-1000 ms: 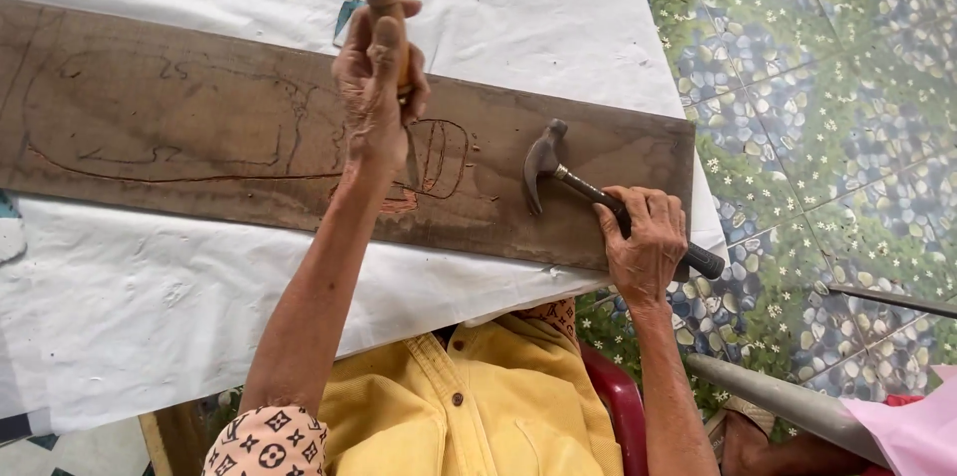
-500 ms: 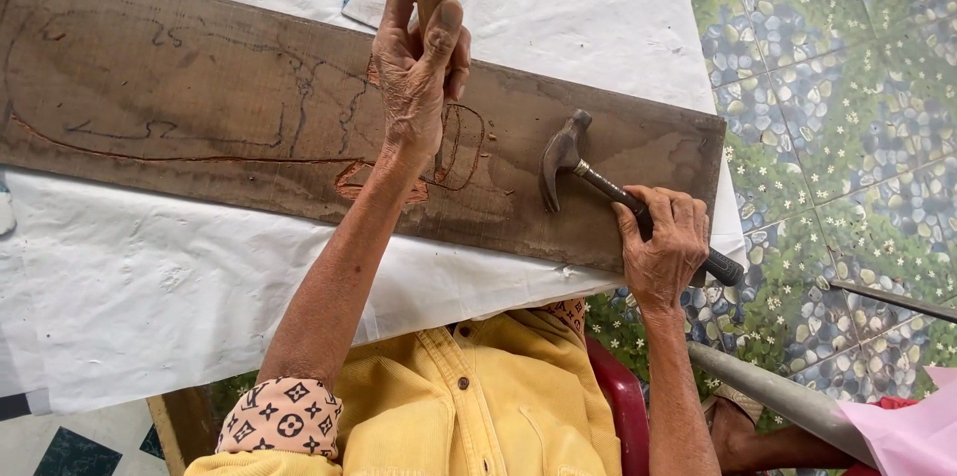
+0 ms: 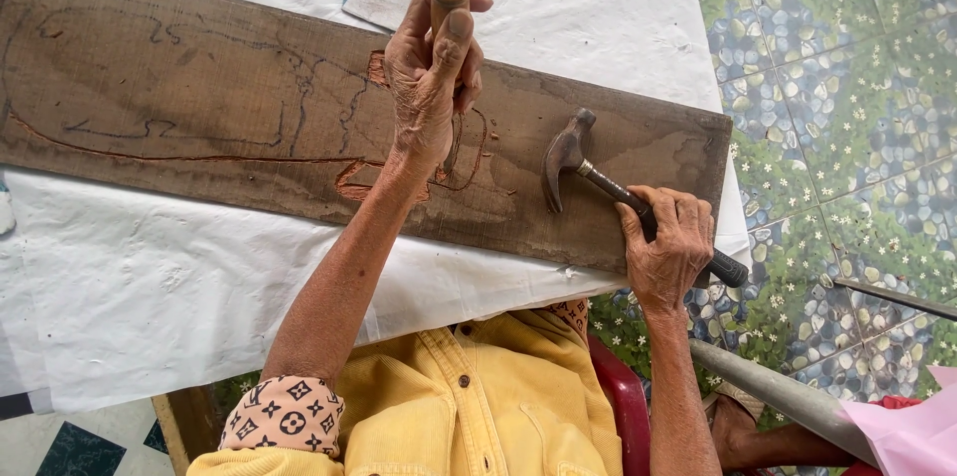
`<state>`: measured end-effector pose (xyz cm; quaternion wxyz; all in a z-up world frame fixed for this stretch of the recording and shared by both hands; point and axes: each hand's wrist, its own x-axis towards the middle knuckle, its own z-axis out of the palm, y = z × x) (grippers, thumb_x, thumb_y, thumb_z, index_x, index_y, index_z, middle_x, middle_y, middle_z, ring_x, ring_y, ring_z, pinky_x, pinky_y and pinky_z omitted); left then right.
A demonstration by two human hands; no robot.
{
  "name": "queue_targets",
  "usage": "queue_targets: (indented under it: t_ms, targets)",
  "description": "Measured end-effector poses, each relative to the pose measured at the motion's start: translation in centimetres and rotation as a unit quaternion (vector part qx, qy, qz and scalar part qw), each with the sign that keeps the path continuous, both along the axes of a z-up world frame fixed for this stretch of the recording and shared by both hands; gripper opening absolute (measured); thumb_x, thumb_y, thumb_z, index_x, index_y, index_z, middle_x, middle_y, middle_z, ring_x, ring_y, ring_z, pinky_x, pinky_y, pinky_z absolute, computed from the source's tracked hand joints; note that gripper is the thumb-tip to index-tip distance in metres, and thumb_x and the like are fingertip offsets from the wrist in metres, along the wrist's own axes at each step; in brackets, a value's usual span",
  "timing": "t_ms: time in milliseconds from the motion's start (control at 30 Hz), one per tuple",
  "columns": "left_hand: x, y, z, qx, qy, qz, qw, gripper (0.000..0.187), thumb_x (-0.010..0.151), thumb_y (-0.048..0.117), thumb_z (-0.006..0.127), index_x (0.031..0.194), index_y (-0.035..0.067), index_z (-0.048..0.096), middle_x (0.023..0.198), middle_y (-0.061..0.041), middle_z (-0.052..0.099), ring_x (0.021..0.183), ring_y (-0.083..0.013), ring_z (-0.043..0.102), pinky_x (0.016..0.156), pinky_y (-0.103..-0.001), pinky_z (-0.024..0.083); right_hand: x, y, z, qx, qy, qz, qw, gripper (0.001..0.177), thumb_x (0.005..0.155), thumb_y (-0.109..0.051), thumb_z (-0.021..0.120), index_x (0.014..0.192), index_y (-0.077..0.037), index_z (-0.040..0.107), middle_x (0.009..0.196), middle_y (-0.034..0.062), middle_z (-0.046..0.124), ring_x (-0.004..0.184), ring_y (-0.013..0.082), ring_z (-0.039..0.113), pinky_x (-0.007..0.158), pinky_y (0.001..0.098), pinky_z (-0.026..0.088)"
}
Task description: Using a hammer and chisel to carve a decorative outline into a wooden board.
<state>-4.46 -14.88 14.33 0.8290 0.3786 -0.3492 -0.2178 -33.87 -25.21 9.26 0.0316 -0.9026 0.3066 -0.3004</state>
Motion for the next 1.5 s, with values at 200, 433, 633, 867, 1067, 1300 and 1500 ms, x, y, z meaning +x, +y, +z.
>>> queue_targets:
  t_ms: [200,433,633,867,1067,1300,1500]
  targets:
    - [0.1,-0.2,-0.1,0.013,0.016,0.019,1.0,0.029,0.109,0.045,0.062,0.119,0.018,0.065,0.066,-0.001,0.05,0.045,-0.0078,0.033,0.041,-0.024,0.032,0.0,0.0,0.1,0.0,-0.005,0.004,1.0,0.017,0.102,-0.024,0.08,0.113,-0.013,0.076,0.109,0.0078,0.067,0.102,0.0294,0.058,0.09,0.0429,0.046]
    - [0.4,-2.2,-3.8,0.006,-0.001,0.025,1.0,0.046,0.102,0.05,0.07,0.126,0.014,0.054,0.08,0.003,0.053,0.05,-0.0049,0.041,0.04,-0.022,0.04,-0.1,-0.1,-0.2,-0.005,-0.004,0.01,1.0,0.018,0.101,-0.023,0.081,0.115,-0.012,0.076,0.109,0.0094,0.066,0.101,0.0301,0.058,0.088,0.0435,0.048]
    - [0.0,-4.2,-5.8,-0.026,-0.048,0.056,0.997,0.036,0.102,0.021,0.074,0.131,0.007,0.058,0.111,-0.003,0.057,0.077,-0.0091,0.058,0.064,-0.022,0.065,-0.3,-0.4,0.0,-0.001,0.007,0.025,1.0,0.017,0.102,-0.021,0.079,0.116,-0.013,0.076,0.11,0.0098,0.066,0.103,0.0308,0.058,0.091,0.0439,0.046]
    - [-0.4,-4.2,-3.3,0.078,-0.121,0.156,0.977,0.019,0.099,0.026,0.071,0.106,0.012,0.062,0.087,0.004,0.052,0.07,-0.008,0.05,0.057,-0.022,0.056,-1.2,-2.3,1.1,0.01,0.137,0.096,0.986,0.018,0.105,-0.021,0.068,0.115,-0.006,0.064,0.105,0.011,0.064,0.089,0.0261,0.064,0.069,0.0383,0.052]
    - [-0.1,-4.2,-3.6,0.073,-0.148,0.184,0.969,0.021,0.101,0.03,0.067,0.102,0.012,0.057,0.081,0.004,0.045,0.066,-0.0097,0.04,0.052,-0.027,0.042,-1.1,-3.8,2.9,0.272,0.093,0.07,0.955,0.011,0.105,-0.009,0.065,0.114,-0.005,0.06,0.094,0.0084,0.07,0.075,0.0186,0.068,0.063,0.0314,0.057]
    - [-1.4,-3.6,-2.2,0.189,-0.192,0.182,0.946,0.023,0.1,0.036,0.068,0.099,0.019,0.054,0.077,0.007,0.039,0.067,-0.0113,0.031,0.056,-0.028,0.034,5.9,-6.8,15.7,0.234,-0.095,0.153,0.955,0.019,0.119,-0.005,0.06,0.136,0.004,0.059,0.087,0.0086,0.059,0.069,0.0168,0.055,0.054,0.0319,0.049]
    - [-1.7,-3.9,-2.0,0.154,-0.235,0.204,0.938,0.025,0.101,0.032,0.068,0.094,0.015,0.051,0.073,0.004,0.043,0.061,-0.01,0.037,0.052,-0.027,0.036,10.0,-8.1,16.4,-0.071,-0.078,0.233,0.967,0.022,0.125,0.004,0.05,0.135,0.016,0.064,0.081,0.0166,0.062,0.061,0.0225,0.061,0.052,0.0337,0.058]
